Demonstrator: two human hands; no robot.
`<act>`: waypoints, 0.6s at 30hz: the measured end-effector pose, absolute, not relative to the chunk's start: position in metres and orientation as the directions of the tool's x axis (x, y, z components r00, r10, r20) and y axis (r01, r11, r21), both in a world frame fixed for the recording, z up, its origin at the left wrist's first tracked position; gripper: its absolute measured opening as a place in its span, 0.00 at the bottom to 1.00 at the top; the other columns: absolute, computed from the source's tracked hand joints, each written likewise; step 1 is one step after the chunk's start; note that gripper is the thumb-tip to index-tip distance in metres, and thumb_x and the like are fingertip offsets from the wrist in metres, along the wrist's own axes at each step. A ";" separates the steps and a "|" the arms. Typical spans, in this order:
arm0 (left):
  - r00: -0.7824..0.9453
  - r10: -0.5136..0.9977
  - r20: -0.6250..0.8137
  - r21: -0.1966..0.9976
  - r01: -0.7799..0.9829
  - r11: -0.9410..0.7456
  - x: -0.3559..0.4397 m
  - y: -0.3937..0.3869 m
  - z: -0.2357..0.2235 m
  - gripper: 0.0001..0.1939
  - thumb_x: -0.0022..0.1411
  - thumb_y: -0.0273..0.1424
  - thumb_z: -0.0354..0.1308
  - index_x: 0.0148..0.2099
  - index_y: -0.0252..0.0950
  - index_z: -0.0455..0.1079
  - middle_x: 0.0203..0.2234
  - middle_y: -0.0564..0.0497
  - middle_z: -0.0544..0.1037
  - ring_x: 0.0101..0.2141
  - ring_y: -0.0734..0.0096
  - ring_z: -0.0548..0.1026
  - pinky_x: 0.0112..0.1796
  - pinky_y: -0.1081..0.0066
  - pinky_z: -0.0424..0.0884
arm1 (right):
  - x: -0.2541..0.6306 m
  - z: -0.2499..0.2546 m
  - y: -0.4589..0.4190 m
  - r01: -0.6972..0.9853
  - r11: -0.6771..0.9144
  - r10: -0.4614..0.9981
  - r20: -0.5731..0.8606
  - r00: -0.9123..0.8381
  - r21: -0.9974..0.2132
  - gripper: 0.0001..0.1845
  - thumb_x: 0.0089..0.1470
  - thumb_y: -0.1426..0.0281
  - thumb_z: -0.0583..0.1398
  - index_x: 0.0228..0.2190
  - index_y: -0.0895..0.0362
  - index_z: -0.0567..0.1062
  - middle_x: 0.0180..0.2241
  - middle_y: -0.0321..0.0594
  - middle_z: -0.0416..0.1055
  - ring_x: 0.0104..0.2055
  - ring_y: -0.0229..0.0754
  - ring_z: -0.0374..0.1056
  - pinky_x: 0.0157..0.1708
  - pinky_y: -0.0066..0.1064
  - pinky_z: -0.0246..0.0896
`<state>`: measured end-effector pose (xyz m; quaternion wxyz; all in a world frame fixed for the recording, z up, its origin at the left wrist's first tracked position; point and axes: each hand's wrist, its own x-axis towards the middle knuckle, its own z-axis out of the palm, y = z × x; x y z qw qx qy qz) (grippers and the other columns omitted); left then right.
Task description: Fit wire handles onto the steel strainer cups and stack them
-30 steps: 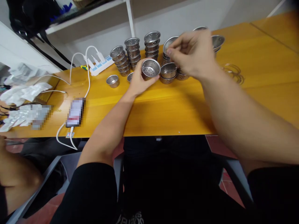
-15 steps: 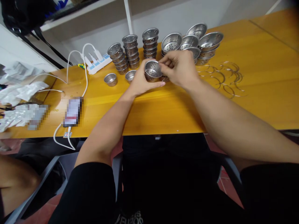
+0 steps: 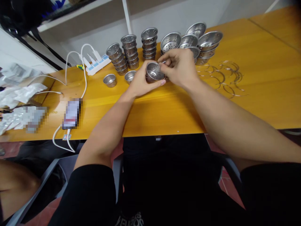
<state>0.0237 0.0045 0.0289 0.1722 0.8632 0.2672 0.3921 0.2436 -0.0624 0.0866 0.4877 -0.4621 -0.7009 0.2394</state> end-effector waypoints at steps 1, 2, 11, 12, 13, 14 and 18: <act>0.538 0.605 0.587 0.520 0.323 -0.791 0.023 0.004 0.030 0.51 0.61 0.74 0.68 0.68 0.41 0.66 0.61 0.41 0.80 0.61 0.48 0.82 0.66 0.45 0.77 | 0.245 0.087 -0.062 0.364 0.474 0.877 0.468 -0.112 -0.802 0.22 0.61 0.40 0.73 0.38 0.44 0.83 0.35 0.41 0.82 0.38 0.52 0.72 0.41 0.49 0.69; 0.526 0.613 0.589 0.534 0.316 -0.784 0.022 0.004 0.031 0.49 0.63 0.74 0.67 0.68 0.41 0.67 0.60 0.41 0.80 0.60 0.49 0.82 0.66 0.45 0.78 | 0.247 0.088 -0.062 0.308 0.482 0.876 0.459 -0.147 -0.820 0.23 0.61 0.40 0.74 0.37 0.45 0.83 0.34 0.41 0.81 0.35 0.51 0.71 0.38 0.48 0.68; 0.573 0.607 0.550 0.581 0.260 -0.772 0.019 0.008 0.033 0.49 0.67 0.73 0.63 0.71 0.42 0.65 0.61 0.40 0.79 0.63 0.48 0.81 0.69 0.44 0.75 | 0.267 0.094 -0.064 0.082 0.368 0.882 0.320 -0.344 -0.926 0.24 0.53 0.48 0.84 0.37 0.46 0.83 0.27 0.36 0.76 0.30 0.46 0.72 0.33 0.42 0.70; 0.577 0.599 0.555 0.566 0.265 -0.781 0.020 0.008 0.031 0.51 0.65 0.74 0.65 0.72 0.41 0.63 0.62 0.40 0.78 0.64 0.47 0.81 0.69 0.43 0.74 | 0.266 0.093 -0.063 0.081 0.373 0.884 0.327 -0.335 -0.924 0.24 0.52 0.48 0.84 0.36 0.46 0.82 0.26 0.36 0.75 0.30 0.46 0.72 0.32 0.42 0.70; 0.578 0.594 0.560 0.552 0.274 -0.788 0.020 0.009 0.030 0.53 0.63 0.74 0.66 0.72 0.41 0.62 0.63 0.40 0.78 0.64 0.46 0.80 0.69 0.43 0.74 | 0.264 0.091 -0.062 0.086 0.381 0.885 0.336 -0.323 -0.921 0.25 0.51 0.47 0.85 0.35 0.45 0.82 0.26 0.35 0.75 0.29 0.46 0.71 0.31 0.41 0.70; 0.576 0.592 0.564 0.540 0.285 -0.792 0.021 0.010 0.028 0.54 0.62 0.74 0.66 0.73 0.42 0.62 0.63 0.39 0.78 0.64 0.46 0.80 0.70 0.42 0.74 | 0.262 0.089 -0.061 0.095 0.390 0.886 0.345 -0.311 -0.916 0.25 0.50 0.47 0.85 0.35 0.45 0.82 0.25 0.35 0.75 0.28 0.46 0.71 0.30 0.41 0.69; 0.573 0.599 0.560 0.521 0.319 -0.792 0.022 0.013 0.024 0.53 0.65 0.74 0.64 0.74 0.41 0.62 0.64 0.38 0.77 0.65 0.46 0.80 0.70 0.42 0.74 | 0.255 0.085 -0.061 0.137 0.423 0.888 0.380 -0.259 -0.896 0.30 0.46 0.41 0.84 0.33 0.46 0.80 0.26 0.36 0.76 0.27 0.45 0.68 0.29 0.42 0.68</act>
